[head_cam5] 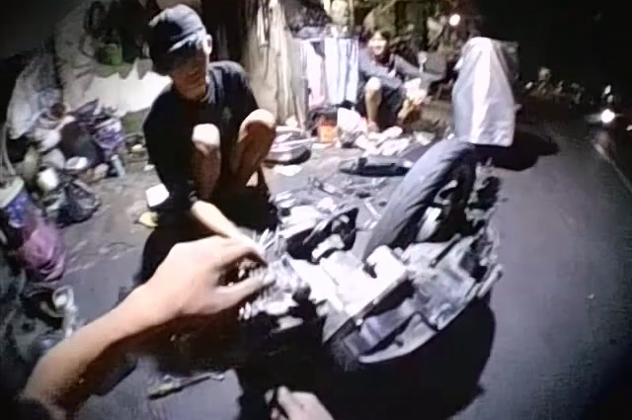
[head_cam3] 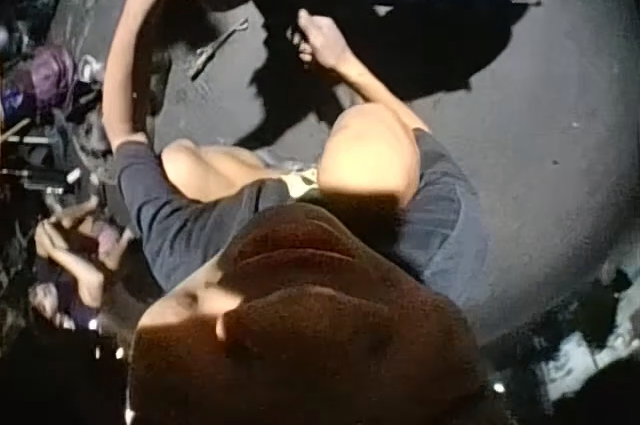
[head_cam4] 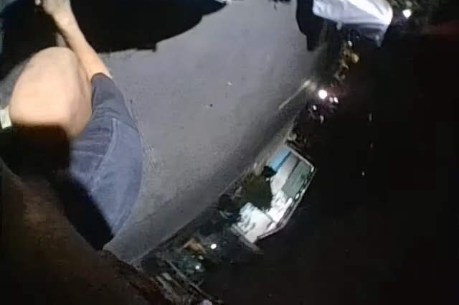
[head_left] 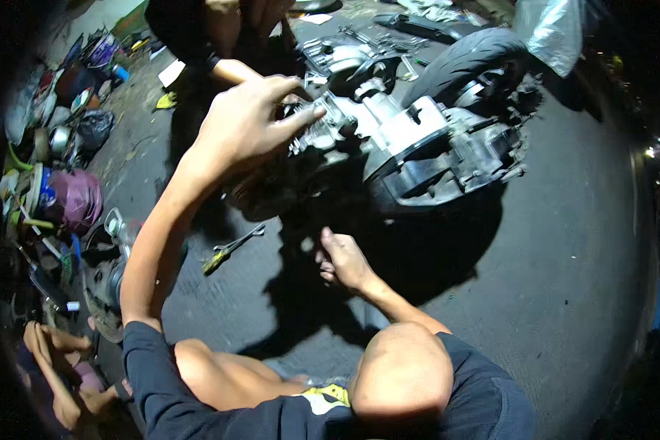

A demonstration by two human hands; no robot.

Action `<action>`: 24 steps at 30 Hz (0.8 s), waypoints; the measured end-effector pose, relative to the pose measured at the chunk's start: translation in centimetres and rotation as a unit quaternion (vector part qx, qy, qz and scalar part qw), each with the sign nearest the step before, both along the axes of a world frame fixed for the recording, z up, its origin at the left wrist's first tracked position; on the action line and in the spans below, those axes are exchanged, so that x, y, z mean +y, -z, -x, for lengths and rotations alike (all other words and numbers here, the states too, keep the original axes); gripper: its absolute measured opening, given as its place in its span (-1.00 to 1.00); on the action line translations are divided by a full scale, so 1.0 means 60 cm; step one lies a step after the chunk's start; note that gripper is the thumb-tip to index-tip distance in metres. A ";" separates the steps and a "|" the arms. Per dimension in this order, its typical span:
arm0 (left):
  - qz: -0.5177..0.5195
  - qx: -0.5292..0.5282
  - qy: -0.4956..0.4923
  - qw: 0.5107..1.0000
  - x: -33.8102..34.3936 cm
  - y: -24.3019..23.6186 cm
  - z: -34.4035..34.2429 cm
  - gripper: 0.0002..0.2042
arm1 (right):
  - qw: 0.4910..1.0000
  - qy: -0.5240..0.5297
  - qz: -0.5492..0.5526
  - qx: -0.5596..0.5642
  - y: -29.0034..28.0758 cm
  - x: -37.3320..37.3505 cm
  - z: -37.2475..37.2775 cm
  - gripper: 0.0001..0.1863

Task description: Repairing or maintaining motorcycle engine components on the ground.

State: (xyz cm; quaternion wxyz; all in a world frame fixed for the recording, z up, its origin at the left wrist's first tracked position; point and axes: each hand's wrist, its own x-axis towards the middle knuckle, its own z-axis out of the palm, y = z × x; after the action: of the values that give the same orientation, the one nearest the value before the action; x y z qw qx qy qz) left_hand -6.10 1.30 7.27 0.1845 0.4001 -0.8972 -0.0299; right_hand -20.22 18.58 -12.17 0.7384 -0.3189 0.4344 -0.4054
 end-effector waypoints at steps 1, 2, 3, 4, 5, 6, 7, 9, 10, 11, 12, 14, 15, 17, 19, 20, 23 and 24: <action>-0.055 0.021 0.009 0.998 -0.005 0.000 -0.002 -0.66 | 0.996 -0.015 -0.082 -0.037 -0.004 0.003 0.000 -0.38; -0.098 0.080 0.041 0.991 -0.015 -0.002 -0.002 -0.64 | 1.000 0.017 0.000 -0.006 -0.010 0.008 0.003 -0.38; -0.138 0.143 0.074 0.977 -0.022 0.000 0.000 -0.62 | 0.998 0.032 0.034 0.043 -0.016 0.013 0.007 -0.38; -0.181 0.190 0.082 0.961 -0.023 0.001 -0.001 -0.66 | 0.996 0.054 0.032 0.071 -0.025 0.018 0.009 -0.39; -0.186 0.195 0.064 0.961 -0.025 0.001 -0.004 -0.68 | 0.996 0.046 0.048 0.057 -0.031 0.018 0.014 -0.39; -0.156 0.196 0.093 0.964 -0.032 0.002 -0.002 -0.68 | 0.993 0.054 0.081 0.063 -0.035 0.019 0.021 -0.39; -0.127 0.201 0.128 0.963 -0.037 0.006 -0.001 -0.67 | 0.988 0.067 0.130 0.059 -0.035 0.020 0.028 -0.40; -0.127 0.195 0.124 0.965 -0.037 0.010 -0.003 -0.68 | 0.992 0.051 0.109 -0.037 -0.021 0.000 0.028 -0.40; -0.123 0.186 0.120 0.967 -0.035 0.010 -0.001 -0.69 | 0.991 0.070 0.108 0.043 -0.010 -0.003 0.019 -0.39; -0.115 0.166 0.082 0.976 -0.026 0.008 -0.006 -0.70 | 0.982 0.085 0.134 0.101 0.002 -0.006 0.009 -0.38; -0.145 0.156 0.068 0.975 -0.024 0.004 -0.002 -0.69 | 0.995 0.034 0.049 0.079 0.013 -0.012 -0.001 -0.37; -0.152 0.124 0.020 0.980 -0.017 -0.006 -0.003 -0.68 | 0.988 0.007 0.039 0.146 0.020 0.014 -0.007 -0.39; -0.167 0.145 0.083 0.972 -0.015 -0.011 -0.004 -0.68 | 0.979 -0.042 -0.029 0.196 0.015 0.022 -0.006 -0.42; -0.157 0.134 0.079 0.975 -0.013 -0.014 -0.002 -0.68 | 0.949 0.010 0.116 0.293 -0.014 0.047 -0.006 -0.55; -0.170 0.174 0.102 0.965 -0.016 -0.012 -0.001 -0.67 | 0.926 0.064 0.204 0.312 -0.063 0.050 0.013 -0.68; -0.147 0.144 0.082 0.975 -0.016 -0.012 -0.002 -0.66 | 0.953 0.096 0.180 0.223 -0.091 0.054 0.027 -0.60; -0.160 0.138 0.057 0.976 -0.021 -0.006 -0.009 -0.63 | 0.867 0.146 0.317 0.356 -0.167 0.036 0.073 -0.48; -0.153 0.137 0.065 0.976 -0.025 -0.002 -0.010 -0.64 | 0.872 0.120 0.288 0.377 -0.188 0.025 0.088 -0.50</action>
State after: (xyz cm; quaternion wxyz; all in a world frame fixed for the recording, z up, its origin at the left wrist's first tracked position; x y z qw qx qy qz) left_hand -5.53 -0.17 7.41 0.2402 0.3561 -0.8723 -0.2336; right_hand -25.51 20.10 -0.89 0.3395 -0.5917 0.5785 -0.4471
